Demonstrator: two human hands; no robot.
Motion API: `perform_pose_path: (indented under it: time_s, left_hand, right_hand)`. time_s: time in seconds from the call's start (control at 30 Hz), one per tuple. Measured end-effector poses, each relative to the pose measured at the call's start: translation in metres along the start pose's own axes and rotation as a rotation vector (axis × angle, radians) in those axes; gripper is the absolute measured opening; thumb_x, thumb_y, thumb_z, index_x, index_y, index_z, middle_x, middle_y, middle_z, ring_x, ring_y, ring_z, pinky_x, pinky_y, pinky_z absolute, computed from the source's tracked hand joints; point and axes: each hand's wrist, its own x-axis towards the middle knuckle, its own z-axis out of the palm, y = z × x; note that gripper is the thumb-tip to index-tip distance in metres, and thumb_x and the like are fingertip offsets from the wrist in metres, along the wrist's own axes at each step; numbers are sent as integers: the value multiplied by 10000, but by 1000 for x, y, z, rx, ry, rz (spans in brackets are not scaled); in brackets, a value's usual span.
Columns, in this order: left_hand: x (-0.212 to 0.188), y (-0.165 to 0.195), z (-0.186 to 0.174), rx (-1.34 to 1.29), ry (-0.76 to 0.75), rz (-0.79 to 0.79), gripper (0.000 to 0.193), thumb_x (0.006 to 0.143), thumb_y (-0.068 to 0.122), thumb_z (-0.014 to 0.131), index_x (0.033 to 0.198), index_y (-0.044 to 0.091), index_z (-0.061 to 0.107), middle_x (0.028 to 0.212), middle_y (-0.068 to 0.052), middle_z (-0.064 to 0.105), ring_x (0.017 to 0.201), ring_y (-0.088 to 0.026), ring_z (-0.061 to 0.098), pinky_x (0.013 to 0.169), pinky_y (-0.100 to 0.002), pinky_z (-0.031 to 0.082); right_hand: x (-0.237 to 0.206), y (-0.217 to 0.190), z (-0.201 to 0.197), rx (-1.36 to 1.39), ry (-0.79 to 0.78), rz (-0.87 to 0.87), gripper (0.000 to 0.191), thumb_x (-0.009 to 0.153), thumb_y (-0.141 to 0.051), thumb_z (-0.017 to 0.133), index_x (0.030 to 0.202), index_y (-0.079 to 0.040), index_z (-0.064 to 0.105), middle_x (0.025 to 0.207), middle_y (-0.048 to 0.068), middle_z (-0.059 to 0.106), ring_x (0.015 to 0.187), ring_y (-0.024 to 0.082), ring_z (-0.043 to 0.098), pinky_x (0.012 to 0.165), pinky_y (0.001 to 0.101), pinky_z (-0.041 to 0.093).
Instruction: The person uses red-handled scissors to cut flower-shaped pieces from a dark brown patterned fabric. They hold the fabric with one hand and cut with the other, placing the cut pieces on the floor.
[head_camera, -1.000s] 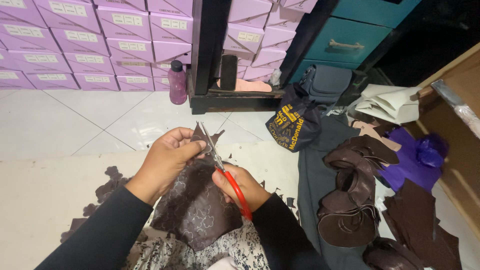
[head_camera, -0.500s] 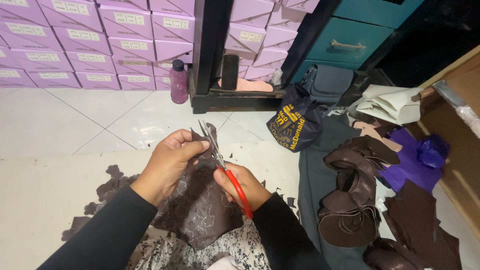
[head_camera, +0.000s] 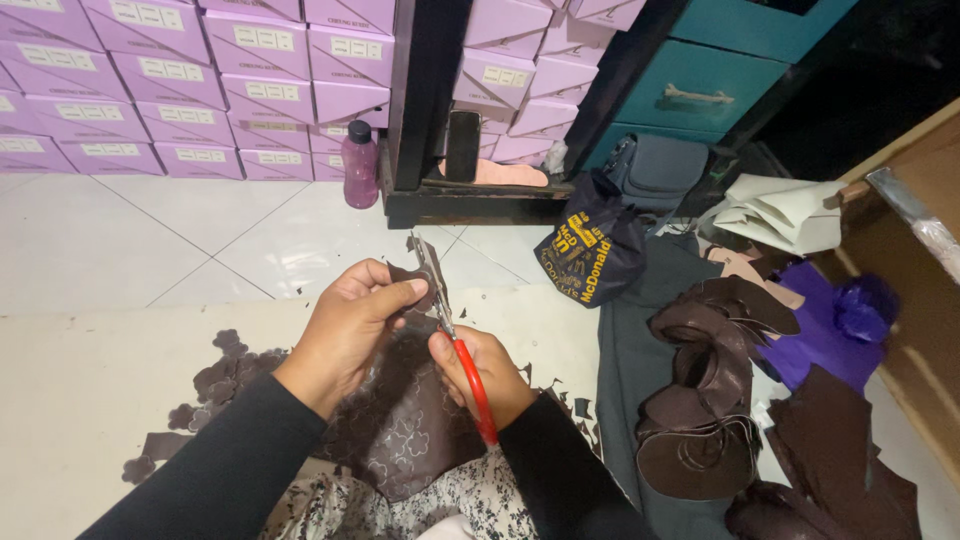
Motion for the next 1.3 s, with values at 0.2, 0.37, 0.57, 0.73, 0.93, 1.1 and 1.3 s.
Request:
perform_pose_path:
  time_s: [0.2, 0.37, 0.57, 0.73, 0.93, 1.1, 1.3]
  left_hand:
    - [13, 1, 14, -17, 11, -30, 150, 894, 24, 710, 845, 83, 581, 820, -44, 713, 675, -75, 608, 566, -208, 456]
    - [11, 1, 10, 0, 13, -54, 125, 888, 36, 710, 868, 76, 593, 814, -42, 703, 653, -70, 585, 549, -207, 435]
    - [8, 7, 0, 118, 37, -8, 66, 893, 74, 691, 924, 64, 633, 810, -15, 699, 651, -62, 594, 566, -211, 436]
    - [11, 12, -6, 213, 88, 46, 80, 899, 87, 698, 921, 41, 637, 799, -20, 689, 653, -65, 584, 588, -223, 459]
    - [9, 4, -7, 189, 101, 114, 76, 903, 62, 683, 915, 32, 615, 799, -13, 685, 684, -45, 593, 612, -204, 463]
    - [2, -6, -17, 165, 81, 164, 93, 917, 59, 677, 928, 41, 587, 785, -7, 659, 668, -40, 560, 585, -199, 439]
    - [1, -6, -22, 183, 108, 195, 95, 916, 57, 680, 921, 34, 588, 784, -3, 657, 651, -35, 554, 577, -194, 439]
  right_hand:
    - [5, -7, -16, 5, 20, 14, 408, 1025, -453, 559, 831, -97, 519, 619, -31, 450, 493, 70, 409, 455, 236, 338]
    - [2, -2, -20, -91, 40, 40, 453, 999, -499, 572, 780, -107, 509, 595, -33, 461, 466, 69, 422, 425, 238, 338]
    - [6, 2, -19, -173, 25, 42, 455, 996, -505, 569, 778, -110, 515, 574, -37, 459, 454, 69, 437, 416, 241, 346]
    - [15, -1, -10, -223, -6, 23, 427, 993, -500, 575, 856, -96, 565, 628, -57, 459, 494, 60, 440, 452, 232, 352]
    - [13, 0, -9, -264, -41, 27, 467, 996, -538, 548, 867, -89, 558, 681, -58, 491, 564, 57, 497, 518, 232, 441]
    - [10, 12, 2, -215, -47, 18, 485, 995, -557, 535, 842, -97, 541, 639, -31, 499, 551, 80, 525, 525, 247, 446]
    - [11, 12, 5, -221, -32, 14, 532, 984, -578, 533, 743, -105, 498, 553, -28, 477, 449, 85, 477, 437, 253, 391]
